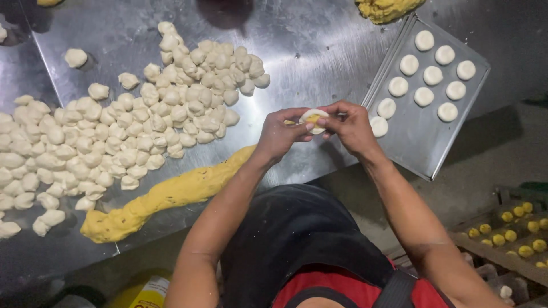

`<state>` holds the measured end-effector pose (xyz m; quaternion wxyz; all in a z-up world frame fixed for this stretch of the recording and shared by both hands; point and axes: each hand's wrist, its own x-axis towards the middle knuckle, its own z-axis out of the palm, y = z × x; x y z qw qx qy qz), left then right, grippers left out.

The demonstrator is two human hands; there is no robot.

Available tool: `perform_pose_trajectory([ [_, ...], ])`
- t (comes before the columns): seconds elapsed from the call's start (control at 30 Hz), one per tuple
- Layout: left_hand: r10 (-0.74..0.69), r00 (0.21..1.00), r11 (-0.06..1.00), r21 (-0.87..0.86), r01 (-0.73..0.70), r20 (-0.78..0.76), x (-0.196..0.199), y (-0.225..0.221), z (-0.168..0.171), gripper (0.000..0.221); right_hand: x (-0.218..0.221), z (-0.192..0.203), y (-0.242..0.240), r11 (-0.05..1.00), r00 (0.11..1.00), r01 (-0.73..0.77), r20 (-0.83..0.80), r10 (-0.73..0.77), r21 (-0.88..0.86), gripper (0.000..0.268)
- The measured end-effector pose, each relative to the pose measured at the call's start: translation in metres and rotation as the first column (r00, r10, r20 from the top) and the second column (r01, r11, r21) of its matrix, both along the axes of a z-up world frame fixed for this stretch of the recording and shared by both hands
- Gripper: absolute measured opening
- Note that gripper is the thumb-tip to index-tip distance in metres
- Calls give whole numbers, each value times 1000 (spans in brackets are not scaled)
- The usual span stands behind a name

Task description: Shaping bread dough, placing it on baking trays, scoring it, and brushing it with egg wash or liquid before placing in racks.

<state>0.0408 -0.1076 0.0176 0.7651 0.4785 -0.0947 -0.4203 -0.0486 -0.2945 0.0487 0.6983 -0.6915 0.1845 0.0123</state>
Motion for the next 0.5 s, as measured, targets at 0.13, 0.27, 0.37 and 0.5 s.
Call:
perform_pose_trajectory([
  [0.13,51,995,996,74,-58,91,-1,-13,5,35,-10,28,13,839,979,30,186,85,-544,24],
  [0.27,127,969,971,171,-166,214,-11,-36,-6,26,-13,54,1,566,883,16,277,378,-824,43],
  [0.37,130,817,942,188,-279,562,-28,-43,11,26,-14,25,-28,522,866,54,300,400,-851,38],
  [0.5,-172,363,840,329,-432,916,-37,-53,4,24,-14,-21,-48,719,938,-12,241,249,-695,23],
])
